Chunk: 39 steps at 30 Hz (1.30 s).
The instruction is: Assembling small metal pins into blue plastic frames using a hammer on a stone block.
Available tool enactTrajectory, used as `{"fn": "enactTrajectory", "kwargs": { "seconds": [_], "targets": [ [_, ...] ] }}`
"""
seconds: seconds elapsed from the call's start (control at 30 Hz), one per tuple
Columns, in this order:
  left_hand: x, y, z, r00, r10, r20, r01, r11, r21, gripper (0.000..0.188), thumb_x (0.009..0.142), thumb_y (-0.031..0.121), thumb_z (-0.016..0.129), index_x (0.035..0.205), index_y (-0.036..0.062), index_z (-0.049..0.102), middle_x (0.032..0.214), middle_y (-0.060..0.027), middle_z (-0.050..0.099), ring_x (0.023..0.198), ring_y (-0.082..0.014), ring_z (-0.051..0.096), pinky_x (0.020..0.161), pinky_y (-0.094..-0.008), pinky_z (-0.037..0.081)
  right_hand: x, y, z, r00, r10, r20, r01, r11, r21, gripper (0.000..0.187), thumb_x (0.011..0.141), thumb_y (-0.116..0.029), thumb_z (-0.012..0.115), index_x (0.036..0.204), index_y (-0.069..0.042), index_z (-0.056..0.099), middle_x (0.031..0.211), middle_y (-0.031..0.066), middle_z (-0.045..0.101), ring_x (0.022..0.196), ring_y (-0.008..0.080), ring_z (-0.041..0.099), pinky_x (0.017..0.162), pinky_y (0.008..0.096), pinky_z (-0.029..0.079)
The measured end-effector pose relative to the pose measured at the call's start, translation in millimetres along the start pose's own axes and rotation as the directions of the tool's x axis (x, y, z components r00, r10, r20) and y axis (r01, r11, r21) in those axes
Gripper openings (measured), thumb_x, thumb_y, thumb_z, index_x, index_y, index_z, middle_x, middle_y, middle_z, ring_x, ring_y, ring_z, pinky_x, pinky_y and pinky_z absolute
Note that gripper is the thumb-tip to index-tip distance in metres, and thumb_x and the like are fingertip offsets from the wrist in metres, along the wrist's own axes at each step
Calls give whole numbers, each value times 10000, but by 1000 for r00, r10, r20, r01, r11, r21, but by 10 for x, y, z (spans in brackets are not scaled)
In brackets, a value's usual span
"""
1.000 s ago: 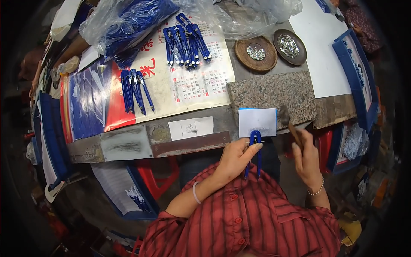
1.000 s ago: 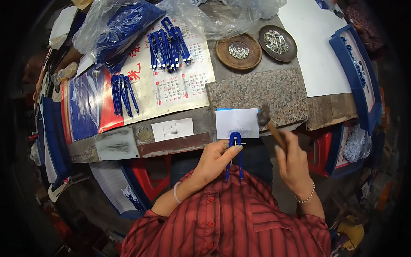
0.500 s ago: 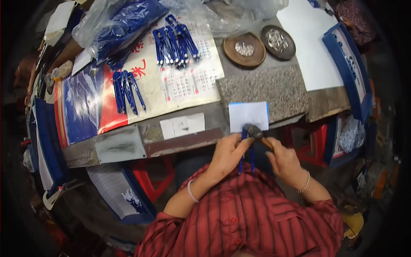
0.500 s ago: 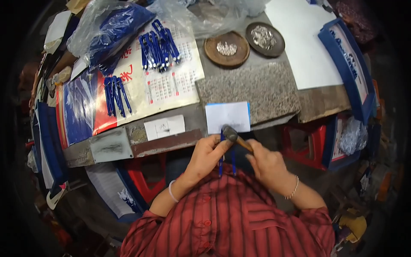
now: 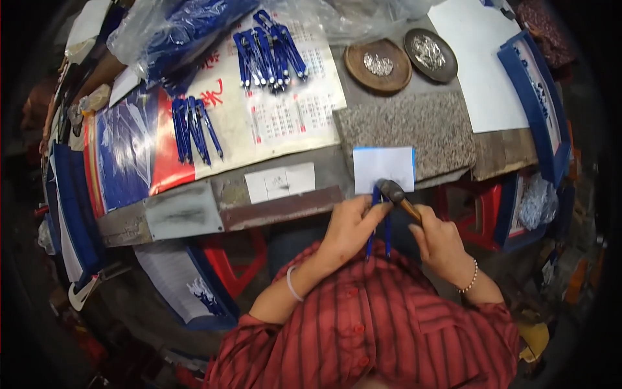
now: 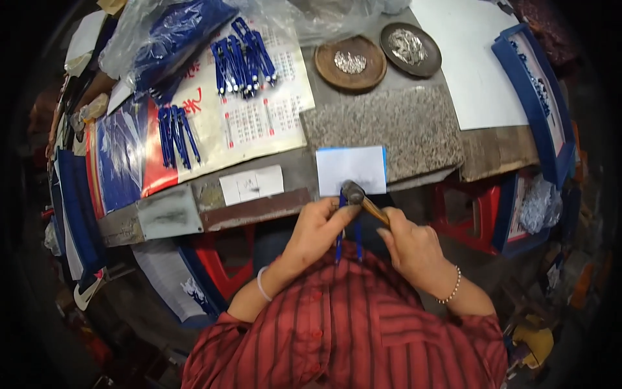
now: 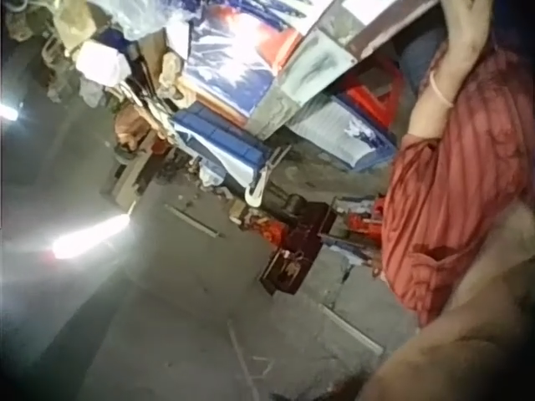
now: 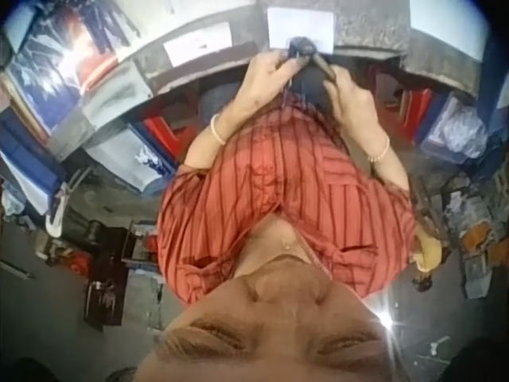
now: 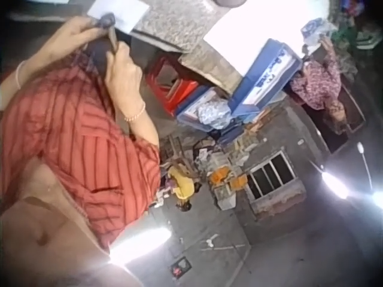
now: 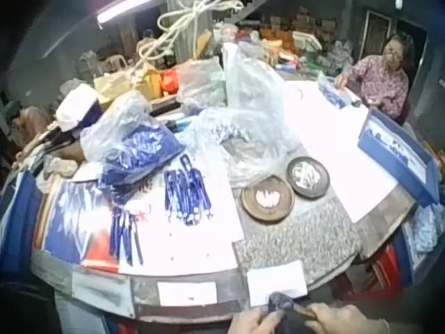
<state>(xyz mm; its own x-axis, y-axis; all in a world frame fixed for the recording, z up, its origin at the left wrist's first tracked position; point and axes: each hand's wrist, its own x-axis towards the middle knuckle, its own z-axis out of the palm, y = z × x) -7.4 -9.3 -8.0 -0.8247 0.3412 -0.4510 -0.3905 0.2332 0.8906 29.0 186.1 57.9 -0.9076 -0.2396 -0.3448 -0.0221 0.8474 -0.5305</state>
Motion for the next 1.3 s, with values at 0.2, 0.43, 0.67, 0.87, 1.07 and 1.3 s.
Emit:
{"fn": "enactTrajectory", "kwargs": {
  "seconds": [0.2,0.43,0.67,0.87,1.07,1.3],
  "targets": [
    [-11,-13,6,999,28,28,-26,996,-82,425,931,357,628,750,-27,596,555,-72,544,522,-115,524,493,-321,411,3,288,6,921,-4,-390,-42,993,-109,309,921,-101,587,1198,-2,494,901,221,627,716,416,627,571,473,488],
    [-28,5,-11,998,63,30,-60,994,-87,414,936,343,627,749,-24,582,555,-61,532,522,-99,503,491,-309,403,236,234,-201,804,-230,-549,-17,913,-407,395,888,-91,628,1247,15,503,1015,195,589,868,354,607,699,423,491],
    [-260,260,-62,984,169,57,-160,978,-135,317,926,272,646,822,-23,594,574,-48,538,537,-74,480,496,-280,395,594,-263,-160,997,-77,19,31,606,795,304,882,-71,664,1162,15,579,955,35,613,725,53,545,611,221,446],
    [-418,595,-520,985,168,-30,-168,923,-345,255,962,176,626,1128,-17,632,807,23,627,690,-31,524,590,-207,452,630,-511,-130,980,-198,-6,55,242,969,462,906,-46,639,1320,-17,436,968,9,576,739,32,530,643,191,443],
    [-501,744,-609,978,200,-58,-203,848,-490,290,943,93,634,1187,-53,578,892,-50,668,788,-75,614,694,-217,508,440,-656,-60,958,-238,160,-68,352,934,191,928,-52,624,1092,-2,539,813,2,580,633,34,556,549,191,463],
    [-487,805,-657,998,65,-4,-62,930,-363,196,907,2,645,1092,-51,607,986,-92,681,868,-107,645,764,-228,527,477,-565,-38,973,-172,152,-114,212,971,144,943,-77,617,1039,-3,540,805,8,579,610,43,561,544,192,474]
  ]
}}
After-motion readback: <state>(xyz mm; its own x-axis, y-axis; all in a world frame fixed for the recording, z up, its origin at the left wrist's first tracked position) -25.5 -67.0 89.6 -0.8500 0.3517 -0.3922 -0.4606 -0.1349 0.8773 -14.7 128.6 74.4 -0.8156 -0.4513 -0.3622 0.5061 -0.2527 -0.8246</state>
